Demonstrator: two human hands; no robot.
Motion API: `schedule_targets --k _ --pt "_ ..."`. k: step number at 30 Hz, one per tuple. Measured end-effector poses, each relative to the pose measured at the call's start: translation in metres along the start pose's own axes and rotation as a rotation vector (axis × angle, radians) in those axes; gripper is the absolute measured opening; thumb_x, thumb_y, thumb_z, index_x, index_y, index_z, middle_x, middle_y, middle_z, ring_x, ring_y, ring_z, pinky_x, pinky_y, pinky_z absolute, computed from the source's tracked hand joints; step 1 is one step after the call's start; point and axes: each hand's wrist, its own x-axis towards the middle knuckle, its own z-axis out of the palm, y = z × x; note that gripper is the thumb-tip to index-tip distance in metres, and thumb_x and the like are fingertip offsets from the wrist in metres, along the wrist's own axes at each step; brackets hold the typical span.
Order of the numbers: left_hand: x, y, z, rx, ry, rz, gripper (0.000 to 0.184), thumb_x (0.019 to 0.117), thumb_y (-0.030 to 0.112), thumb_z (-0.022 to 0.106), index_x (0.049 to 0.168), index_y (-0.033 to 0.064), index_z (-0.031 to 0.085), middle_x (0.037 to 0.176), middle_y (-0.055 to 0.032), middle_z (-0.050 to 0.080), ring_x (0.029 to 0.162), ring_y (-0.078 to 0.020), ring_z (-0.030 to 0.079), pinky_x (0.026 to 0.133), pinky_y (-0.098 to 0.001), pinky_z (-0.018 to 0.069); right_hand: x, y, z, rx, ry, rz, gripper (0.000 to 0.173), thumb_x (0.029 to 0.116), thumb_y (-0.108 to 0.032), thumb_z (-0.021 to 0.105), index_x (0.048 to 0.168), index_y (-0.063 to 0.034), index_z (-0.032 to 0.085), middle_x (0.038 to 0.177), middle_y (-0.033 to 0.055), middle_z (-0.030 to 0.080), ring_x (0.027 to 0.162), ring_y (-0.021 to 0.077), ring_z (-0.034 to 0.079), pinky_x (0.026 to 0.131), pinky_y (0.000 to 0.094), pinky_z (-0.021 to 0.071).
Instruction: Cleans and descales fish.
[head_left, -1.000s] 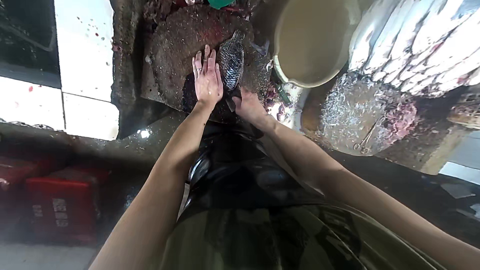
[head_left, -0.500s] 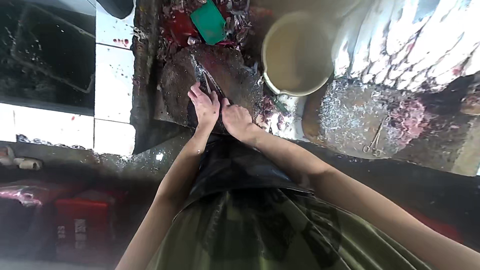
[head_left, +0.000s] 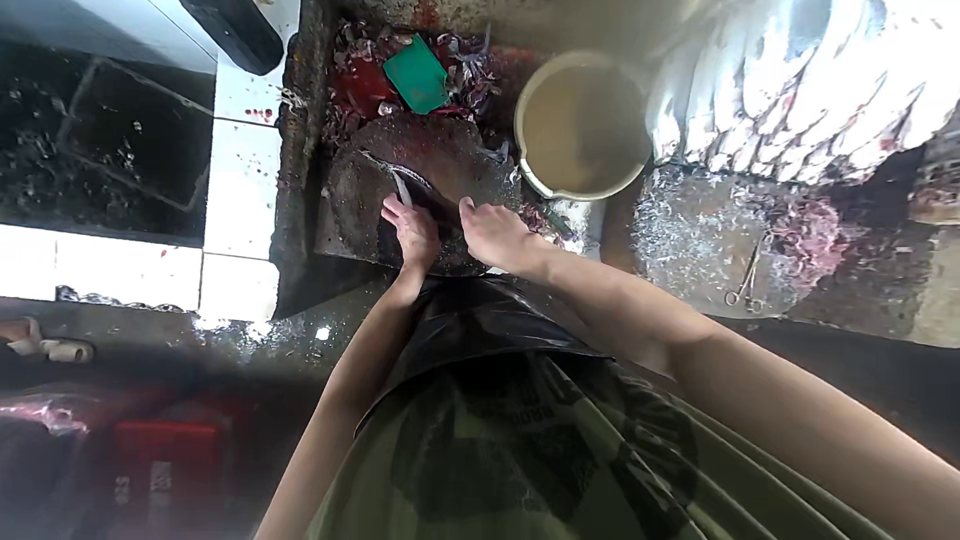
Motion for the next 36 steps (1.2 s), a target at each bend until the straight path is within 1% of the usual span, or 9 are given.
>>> schedule_targets --k 6,10,14,19,21,24,29,33,36 --pt "0.01 -0.015 0.005 0.004 -0.042 0.025 0.078 0.0942 0.013 0.066 0.156 0.0016 0.02 0.157 -0.0311 0.028 0.136 -0.0362 0.051 0.104 -0.038 0.053 0.002 0.004 0.007 -0.039 0.025 -0.008 0.059 0.0878 -0.011 0.073 0.138 -0.0021 0.044 0.1 0.0232 0.067 0.092 0.0449 0.07 0.068 0.0595 0.0576" --pt "0.008 -0.015 0.004 -0.012 -0.031 0.007 0.078 0.0934 0.013 0.066 0.155 0.0024 0.021 0.157 -0.0301 0.03 0.134 -0.0346 0.054 0.103 -0.0376 0.0541 0.001 0.002 0.002 -0.071 0.028 -0.014 0.049 0.0938 -0.01 0.064 0.138 -0.0017 0.044 0.099 0.0233 0.067 0.092 0.0447 0.071 0.068 0.0587 0.058" --pt "0.013 -0.017 -0.005 -0.052 -0.047 0.029 0.072 0.0959 0.015 0.064 0.154 0.0003 0.024 0.153 -0.0295 0.038 0.131 -0.035 0.056 0.105 -0.0407 0.052 0.004 0.0 -0.001 -0.077 0.005 -0.011 0.056 0.0914 -0.011 0.067 0.141 -0.0025 0.042 0.101 0.0239 0.067 0.093 0.0451 0.071 0.068 0.0592 0.0578" --pt "0.026 -0.017 -0.019 -0.146 -0.21 -0.106 0.078 0.09 0.035 0.073 0.148 0.0014 0.034 0.123 -0.0248 0.064 0.104 -0.0342 0.071 0.086 -0.0531 0.0602 0.003 0.004 0.002 -0.044 0.03 -0.014 0.052 0.0928 -0.012 0.064 0.139 -0.0012 0.044 0.098 0.0236 0.067 0.092 0.0448 0.071 0.068 0.06 0.0575" --pt "0.033 -0.014 -0.025 -0.134 -0.328 -0.172 0.087 0.0836 0.042 0.08 0.149 0.0041 0.038 0.122 -0.0236 0.065 0.097 -0.0324 0.072 0.081 -0.0528 0.0624 -0.002 0.008 0.003 -0.018 0.011 -0.012 0.055 0.0922 -0.013 0.065 0.141 -0.0011 0.043 0.099 0.0236 0.067 0.093 0.0449 0.071 0.07 0.0603 0.0577" --pt "0.044 -0.002 -0.031 -0.054 -0.363 -0.19 0.068 0.0843 0.04 0.079 0.135 0.0042 0.052 0.115 -0.0211 0.067 0.09 -0.0297 0.073 0.077 -0.05 0.0628 -0.011 0.024 0.008 0.03 0.05 -0.022 0.052 0.0943 -0.018 0.063 0.14 -0.0045 0.043 0.094 0.0224 0.067 0.087 0.0449 0.071 0.067 0.0605 0.0572" --pt "0.049 0.015 -0.033 0.097 -0.389 -0.173 0.065 0.0898 0.035 0.068 0.142 0.0037 0.046 0.118 -0.0208 0.066 0.09 -0.0287 0.073 0.075 -0.0481 0.0632 -0.004 0.064 0.011 0.186 0.158 0.116 0.048 0.1057 -0.03 0.045 0.148 -0.0067 0.038 0.091 0.024 0.068 0.083 0.0468 0.071 0.069 0.0638 0.0574" --pt "0.012 0.022 -0.04 0.043 -0.376 -0.009 0.063 0.089 0.037 0.073 0.133 -0.0048 0.055 0.111 -0.0218 0.07 0.093 -0.0306 0.072 0.08 -0.0498 0.0612 -0.015 0.096 -0.006 0.385 0.469 0.093 0.05 0.1066 -0.041 0.05 0.148 -0.0138 0.04 0.096 0.0234 0.067 0.08 0.0447 0.069 0.064 0.0656 0.0549" --pt "0.017 0.015 -0.031 0.253 -0.342 0.156 0.057 0.0934 0.042 0.066 0.13 -0.0021 0.063 0.125 -0.0204 0.068 0.114 -0.0351 0.067 0.096 -0.059 0.0534 0.033 0.082 -0.019 0.39 0.793 -0.051 0.061 0.1094 -0.038 0.043 0.152 0.0055 0.037 0.128 0.0355 0.062 0.108 0.0519 0.067 0.092 0.0657 0.0536"
